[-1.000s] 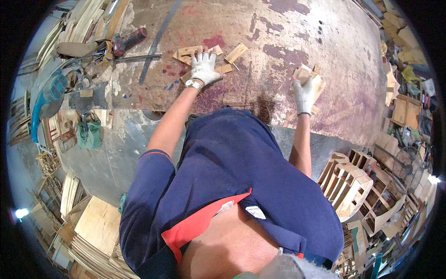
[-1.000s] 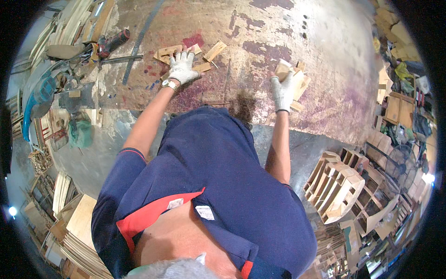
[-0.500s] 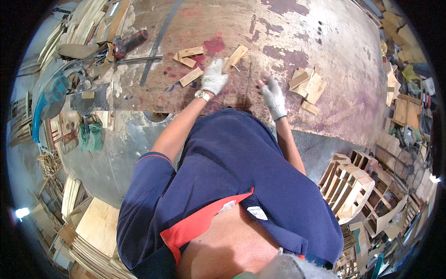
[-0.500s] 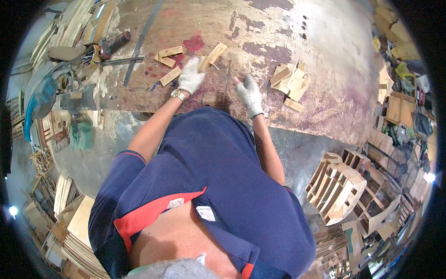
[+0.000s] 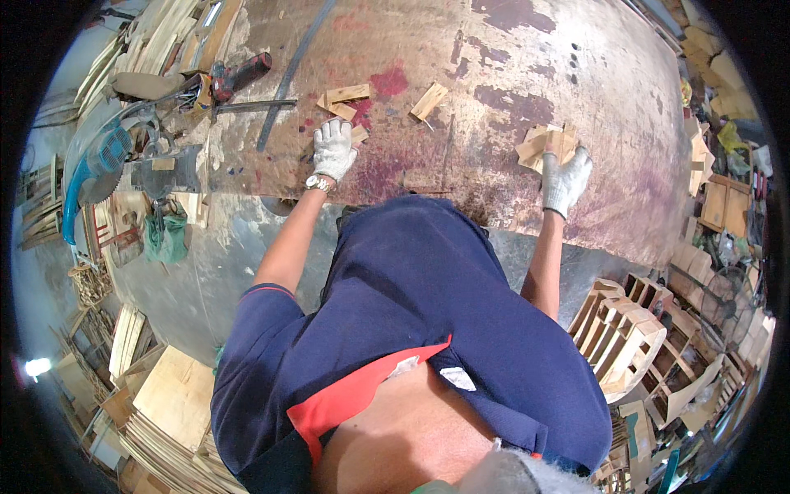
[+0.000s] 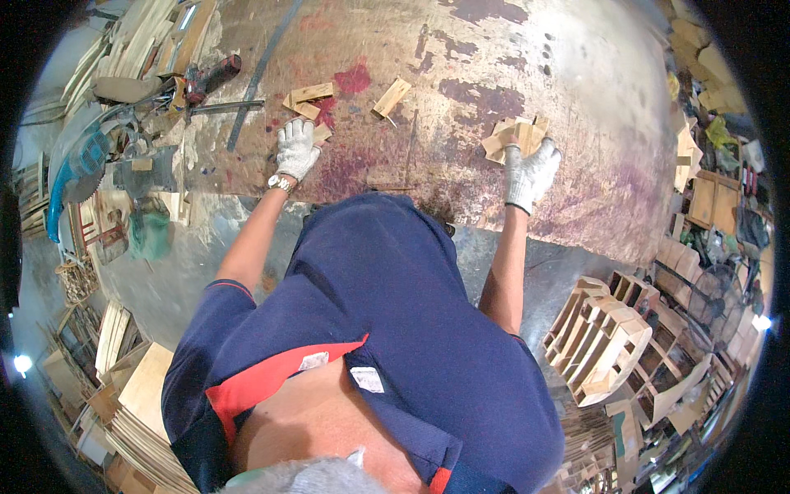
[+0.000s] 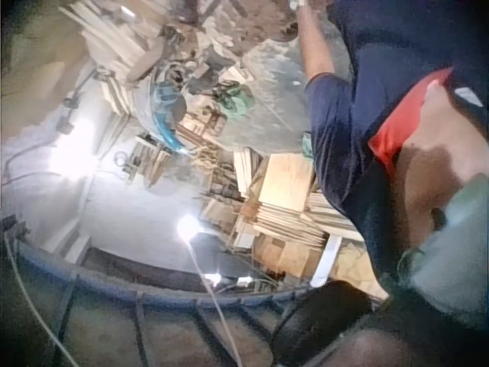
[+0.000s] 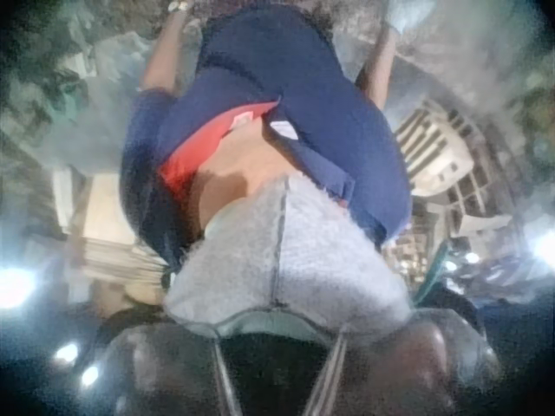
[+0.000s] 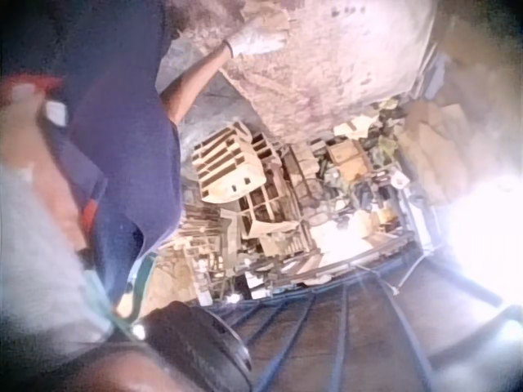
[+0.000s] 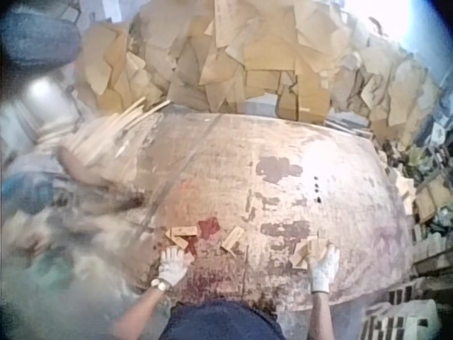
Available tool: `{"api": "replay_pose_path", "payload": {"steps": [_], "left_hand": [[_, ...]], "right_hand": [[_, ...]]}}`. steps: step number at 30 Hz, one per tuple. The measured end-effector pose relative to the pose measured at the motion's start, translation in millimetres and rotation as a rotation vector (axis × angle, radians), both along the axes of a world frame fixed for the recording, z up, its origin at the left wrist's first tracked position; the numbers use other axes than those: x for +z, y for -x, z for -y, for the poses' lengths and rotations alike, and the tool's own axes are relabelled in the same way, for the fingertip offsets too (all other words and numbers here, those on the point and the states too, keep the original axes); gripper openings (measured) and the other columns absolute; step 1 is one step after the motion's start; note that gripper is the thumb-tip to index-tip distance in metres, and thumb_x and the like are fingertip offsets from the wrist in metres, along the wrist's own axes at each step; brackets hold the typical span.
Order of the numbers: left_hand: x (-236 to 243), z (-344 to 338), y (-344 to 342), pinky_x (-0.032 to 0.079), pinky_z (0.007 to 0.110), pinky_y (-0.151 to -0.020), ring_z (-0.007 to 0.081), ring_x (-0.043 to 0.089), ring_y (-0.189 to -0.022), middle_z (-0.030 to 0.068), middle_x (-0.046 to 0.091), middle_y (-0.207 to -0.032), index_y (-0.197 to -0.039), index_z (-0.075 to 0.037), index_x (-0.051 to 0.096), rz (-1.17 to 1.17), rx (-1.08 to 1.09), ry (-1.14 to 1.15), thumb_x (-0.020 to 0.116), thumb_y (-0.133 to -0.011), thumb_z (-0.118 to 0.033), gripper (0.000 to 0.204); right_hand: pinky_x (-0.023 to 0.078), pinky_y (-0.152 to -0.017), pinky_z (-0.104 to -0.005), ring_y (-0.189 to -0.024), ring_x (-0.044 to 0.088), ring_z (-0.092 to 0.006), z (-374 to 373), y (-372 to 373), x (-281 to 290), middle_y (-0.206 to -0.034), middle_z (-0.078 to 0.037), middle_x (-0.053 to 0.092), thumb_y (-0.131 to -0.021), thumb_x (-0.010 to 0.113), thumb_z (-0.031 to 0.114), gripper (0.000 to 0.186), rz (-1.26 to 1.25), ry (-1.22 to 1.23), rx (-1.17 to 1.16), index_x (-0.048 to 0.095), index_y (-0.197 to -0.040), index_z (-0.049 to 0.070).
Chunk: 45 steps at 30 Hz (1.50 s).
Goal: The person repeatedly places small wooden pieces on a chop saw and cuts them one at a time. After cutting, the person gathers the cut pieces and stacks them on a nearby surface.
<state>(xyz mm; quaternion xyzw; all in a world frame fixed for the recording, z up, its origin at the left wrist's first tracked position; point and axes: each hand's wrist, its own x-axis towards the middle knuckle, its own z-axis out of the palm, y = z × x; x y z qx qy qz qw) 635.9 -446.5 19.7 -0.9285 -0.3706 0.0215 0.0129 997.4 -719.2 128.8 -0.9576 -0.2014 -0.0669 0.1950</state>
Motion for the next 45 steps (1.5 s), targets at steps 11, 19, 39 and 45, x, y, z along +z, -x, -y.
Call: {"api": "replay_pose_path", "payload": {"steps": [11, 19, 39, 45], "left_hand": [[-4.7, -109.2, -33.1, 0.041, 0.049, -0.101, 0.0314, 0.054, -0.124, 0.0141, 0.058, -0.131, -0.135, -0.009, 0.052, -0.093, -0.176, 0.14, 0.065, -0.086, -0.035, 0.057], [6.5, -84.1, 8.8, 0.041, 0.05, -0.099, 0.0337, 0.05, -0.126, 0.0143, 0.056, -0.13, -0.133, -0.01, 0.051, -0.085, -0.222, 0.242, 0.07, -0.085, -0.033, 0.057], [-2.2, 11.6, -195.0, 0.054, 0.051, -0.092, 0.0432, 0.065, -0.109, 0.0271, 0.064, -0.116, -0.13, -0.003, 0.052, 0.108, 0.308, 0.343, 0.079, -0.075, -0.041, 0.072], [-3.5, 16.6, -197.7, 0.056, 0.05, -0.086, 0.0459, 0.068, -0.1, 0.0268, 0.069, -0.109, -0.124, -0.003, 0.055, 0.117, 0.264, 0.344, 0.08, -0.071, -0.041, 0.07]], "right_hand": [[0.051, -0.094, -0.0484, -0.111, 0.061, -0.0438, 59.5, -47.9, -40.2, -0.119, -0.028, 0.063, -0.073, 0.076, 0.028, 0.068, -0.193, 0.214, 0.06, 0.054, -0.131, 0.0], [0.053, -0.087, -0.0497, -0.102, 0.063, -0.0432, 120.6, 13.6, -105.0, -0.109, -0.025, 0.065, -0.072, 0.073, 0.02, 0.051, -0.136, 0.266, 0.104, 0.057, -0.117, 0.0], [0.046, -0.06, -0.0336, -0.074, 0.058, -0.0149, 122.9, -105.7, -133.1, -0.09, -0.002, 0.066, -0.095, 0.057, 0.029, 0.021, -0.749, -0.861, -0.486, 0.069, -0.099, 0.012], [0.051, -0.069, -0.0356, -0.078, 0.062, -0.0179, 107.4, -112.6, -145.9, -0.088, -0.005, 0.067, -0.093, 0.062, 0.03, 0.03, -0.768, -0.844, -0.311, 0.07, -0.102, 0.002]]}}
